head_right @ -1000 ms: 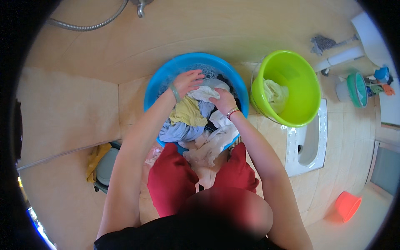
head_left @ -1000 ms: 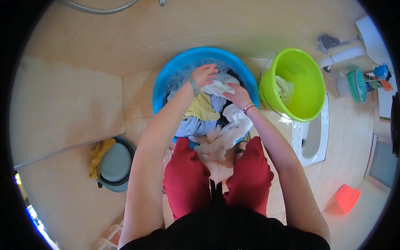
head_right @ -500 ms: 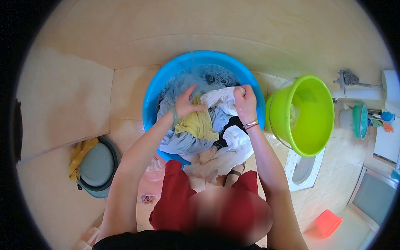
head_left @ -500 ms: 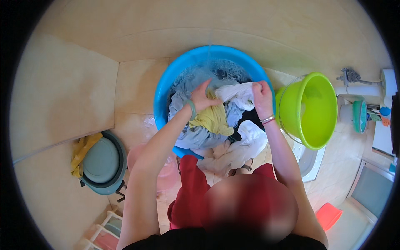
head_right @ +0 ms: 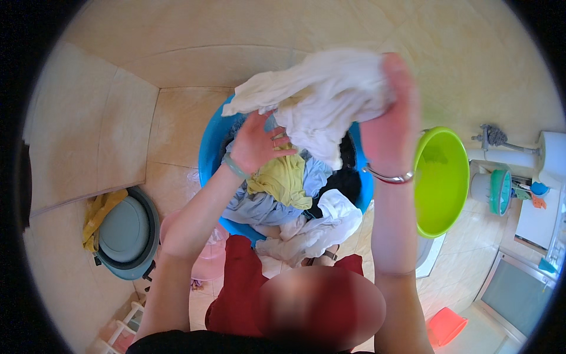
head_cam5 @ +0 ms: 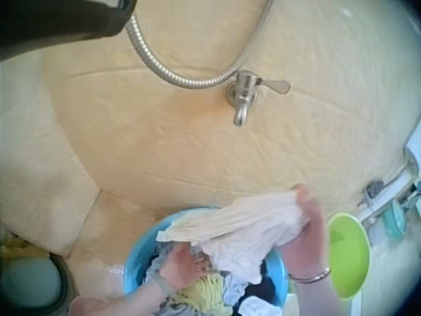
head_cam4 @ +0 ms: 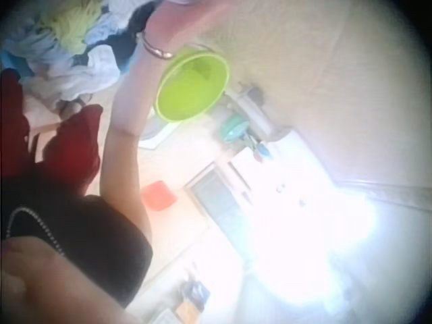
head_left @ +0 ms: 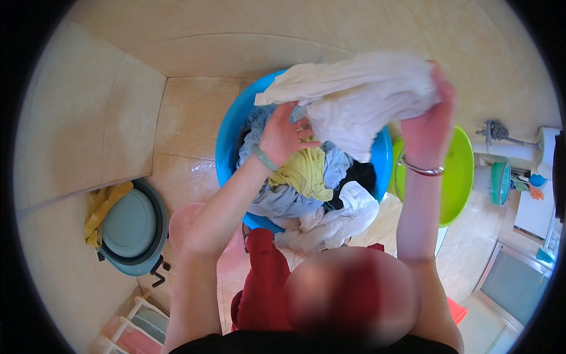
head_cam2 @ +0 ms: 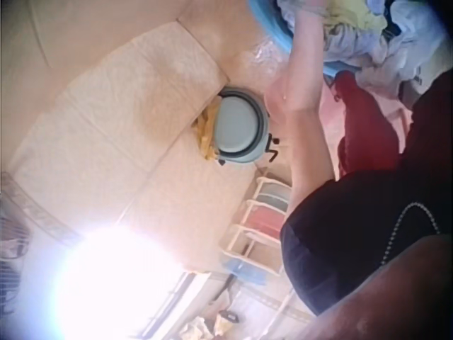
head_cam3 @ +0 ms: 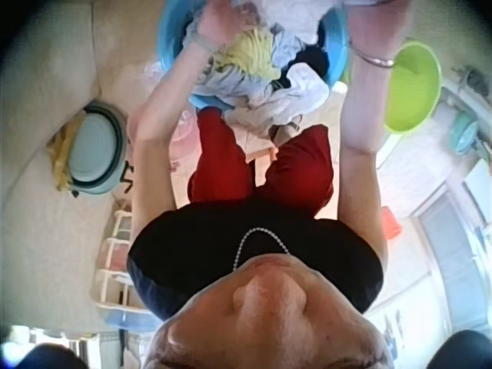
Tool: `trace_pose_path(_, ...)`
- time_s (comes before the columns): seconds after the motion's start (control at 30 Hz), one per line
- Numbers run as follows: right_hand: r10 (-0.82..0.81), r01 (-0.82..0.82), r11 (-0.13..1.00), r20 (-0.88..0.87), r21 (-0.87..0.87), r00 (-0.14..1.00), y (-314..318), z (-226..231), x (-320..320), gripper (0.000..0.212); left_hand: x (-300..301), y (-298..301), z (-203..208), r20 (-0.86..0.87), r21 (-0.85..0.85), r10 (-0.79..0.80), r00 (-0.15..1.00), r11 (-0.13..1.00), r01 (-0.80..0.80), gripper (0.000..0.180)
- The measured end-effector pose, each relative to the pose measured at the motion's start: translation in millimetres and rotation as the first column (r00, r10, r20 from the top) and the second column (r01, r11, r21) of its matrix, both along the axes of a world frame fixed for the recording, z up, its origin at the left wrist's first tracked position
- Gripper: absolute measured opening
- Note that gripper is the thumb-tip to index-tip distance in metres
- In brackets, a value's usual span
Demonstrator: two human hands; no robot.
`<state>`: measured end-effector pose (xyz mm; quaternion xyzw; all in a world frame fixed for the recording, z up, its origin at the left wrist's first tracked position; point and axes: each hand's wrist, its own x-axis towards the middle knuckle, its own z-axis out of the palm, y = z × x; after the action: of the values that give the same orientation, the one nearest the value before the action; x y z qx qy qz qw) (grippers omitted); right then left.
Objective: The person fills a green basin with water and pours it into a blue basin containing clothes. They then sit on an orange stool and hand-wash the clothes in the blue basin, scrubbing and rinsing them under running water from a shower head.
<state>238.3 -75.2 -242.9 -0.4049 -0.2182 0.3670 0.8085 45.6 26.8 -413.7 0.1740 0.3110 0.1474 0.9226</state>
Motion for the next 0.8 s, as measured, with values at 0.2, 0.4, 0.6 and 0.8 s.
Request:
trace_pose_path(0.2, 0.402, -0.09, 0.812, 0.441, -0.576, 0.803, 3, -104, -9, 0.015, -25, 19, -29, -0.047, -0.031, 0.27, 0.962, 0.962, -0.271, 0.064)
trace_pose_path(0.4, 0.478, 0.237, 0.801, 0.825, -0.55, 0.3, -4, -204, -11, 0.067, -36, 7, -62, -0.491, 0.846, 0.453, 0.745, 0.042, 0.532, 0.044)
trace_pose_path(0.6, 0.748, 0.24, 0.651, 0.663, -0.72, -0.04, -1, -274, -32, 0.062, -2, 1, -102, -0.739, 0.451, 0.366, 0.566, -0.355, 0.819, 0.051)
trace_pose_path(0.8, 0.691, 0.31, 0.712, 0.706, -0.629, -0.153, 17, -312, -27, 0.047, 21, 31, -119, -0.964, 0.264, -0.015, 0.266, -0.189, 0.946, 0.052)
